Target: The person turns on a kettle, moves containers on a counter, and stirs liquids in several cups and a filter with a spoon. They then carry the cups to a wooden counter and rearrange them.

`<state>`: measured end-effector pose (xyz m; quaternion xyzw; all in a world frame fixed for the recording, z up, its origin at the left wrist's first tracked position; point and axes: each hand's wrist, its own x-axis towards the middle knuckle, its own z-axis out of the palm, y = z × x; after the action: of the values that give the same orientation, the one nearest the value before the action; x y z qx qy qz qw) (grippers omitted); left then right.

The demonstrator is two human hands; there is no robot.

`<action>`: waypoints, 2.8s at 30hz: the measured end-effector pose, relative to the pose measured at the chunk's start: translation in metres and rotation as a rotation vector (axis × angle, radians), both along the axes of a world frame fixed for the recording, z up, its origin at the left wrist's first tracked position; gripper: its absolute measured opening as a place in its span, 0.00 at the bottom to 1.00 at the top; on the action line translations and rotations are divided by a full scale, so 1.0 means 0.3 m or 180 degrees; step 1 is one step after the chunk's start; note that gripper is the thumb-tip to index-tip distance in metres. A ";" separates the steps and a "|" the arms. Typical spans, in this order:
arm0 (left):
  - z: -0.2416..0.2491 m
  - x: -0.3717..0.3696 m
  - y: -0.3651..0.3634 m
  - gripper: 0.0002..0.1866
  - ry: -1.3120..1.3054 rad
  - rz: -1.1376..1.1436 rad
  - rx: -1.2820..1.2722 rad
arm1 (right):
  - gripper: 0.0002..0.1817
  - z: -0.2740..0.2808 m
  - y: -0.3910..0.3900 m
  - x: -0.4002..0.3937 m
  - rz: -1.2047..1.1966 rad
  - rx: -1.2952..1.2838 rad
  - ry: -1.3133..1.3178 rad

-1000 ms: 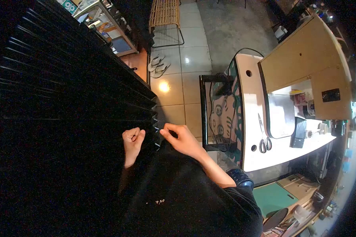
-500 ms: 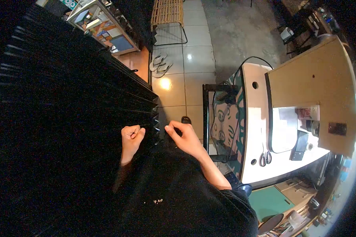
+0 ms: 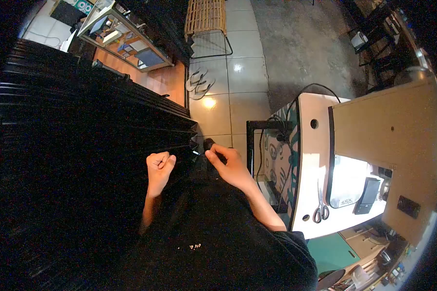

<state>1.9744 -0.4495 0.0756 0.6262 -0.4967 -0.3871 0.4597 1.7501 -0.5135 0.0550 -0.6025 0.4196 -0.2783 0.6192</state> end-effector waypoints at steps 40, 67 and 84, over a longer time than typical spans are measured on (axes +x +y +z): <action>-0.070 0.487 -0.867 0.27 0.0343 0.0153 -0.0043 | 0.17 -0.015 -0.996 0.545 0.0143 -0.0094 -0.0193; 0.001 0.121 -1.804 0.27 0.0603 -0.1182 -0.0106 | 0.20 0.093 -1.609 0.090 -0.1025 -0.0342 -0.0107; -0.047 -0.319 -2.199 0.26 0.0983 -0.2547 0.0209 | 0.22 0.048 -1.675 -0.276 -0.2353 -0.0280 -0.0094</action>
<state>1.8788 -1.1092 0.0615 0.3333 -0.6132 -0.6396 0.3221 1.6673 -1.0160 0.0695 -0.4322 0.5875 -0.5096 0.4564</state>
